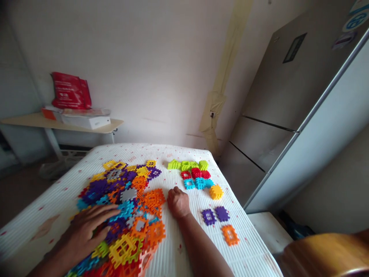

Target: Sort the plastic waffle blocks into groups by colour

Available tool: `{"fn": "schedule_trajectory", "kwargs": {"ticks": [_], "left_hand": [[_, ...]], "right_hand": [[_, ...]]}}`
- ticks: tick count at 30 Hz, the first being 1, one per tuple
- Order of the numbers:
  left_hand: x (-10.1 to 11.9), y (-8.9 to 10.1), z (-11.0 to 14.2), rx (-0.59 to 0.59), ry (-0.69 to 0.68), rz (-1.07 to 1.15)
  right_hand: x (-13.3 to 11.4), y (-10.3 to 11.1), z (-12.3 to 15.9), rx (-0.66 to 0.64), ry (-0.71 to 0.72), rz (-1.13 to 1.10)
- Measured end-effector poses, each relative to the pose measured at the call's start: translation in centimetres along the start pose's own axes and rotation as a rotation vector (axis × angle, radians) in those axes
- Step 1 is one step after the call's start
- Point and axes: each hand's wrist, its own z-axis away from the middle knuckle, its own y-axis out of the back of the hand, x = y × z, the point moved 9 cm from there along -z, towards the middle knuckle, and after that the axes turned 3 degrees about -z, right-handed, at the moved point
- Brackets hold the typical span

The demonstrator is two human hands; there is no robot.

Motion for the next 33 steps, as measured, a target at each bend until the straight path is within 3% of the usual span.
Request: {"fn": "schedule_trajectory", "kwargs": {"ticks": [9,15,18,23,27,30,33], "left_hand": [[-0.9,-0.4,0.0,0.072,-0.023,-0.007],[-0.8,0.7,0.0,0.124,0.025,0.026],[-1.3,1.8,0.1,0.168,0.142,0.128],[-3.4,1.6,1.1,0.164,0.537,0.485],[-3.4,0.8,1.5,0.192,0.721,0.771],[-3.3,0.8,1.6,0.226,0.777,0.859],[-3.3,1.1,1.6,0.249,0.797,0.879]], "right_hand": [[-0.2,0.1,0.1,-0.008,0.016,0.006],[-0.1,0.0,0.0,0.001,0.007,0.002],[0.1,0.1,0.0,0.005,-0.008,-0.012],[-0.2,1.2,0.1,0.105,-0.018,-0.22],[-4.0,3.3,0.6,0.228,0.093,-0.559],[-8.9,4.7,1.2,0.224,0.229,-0.735],[-13.3,5.6,1.7,0.21,0.33,-0.773]]}}
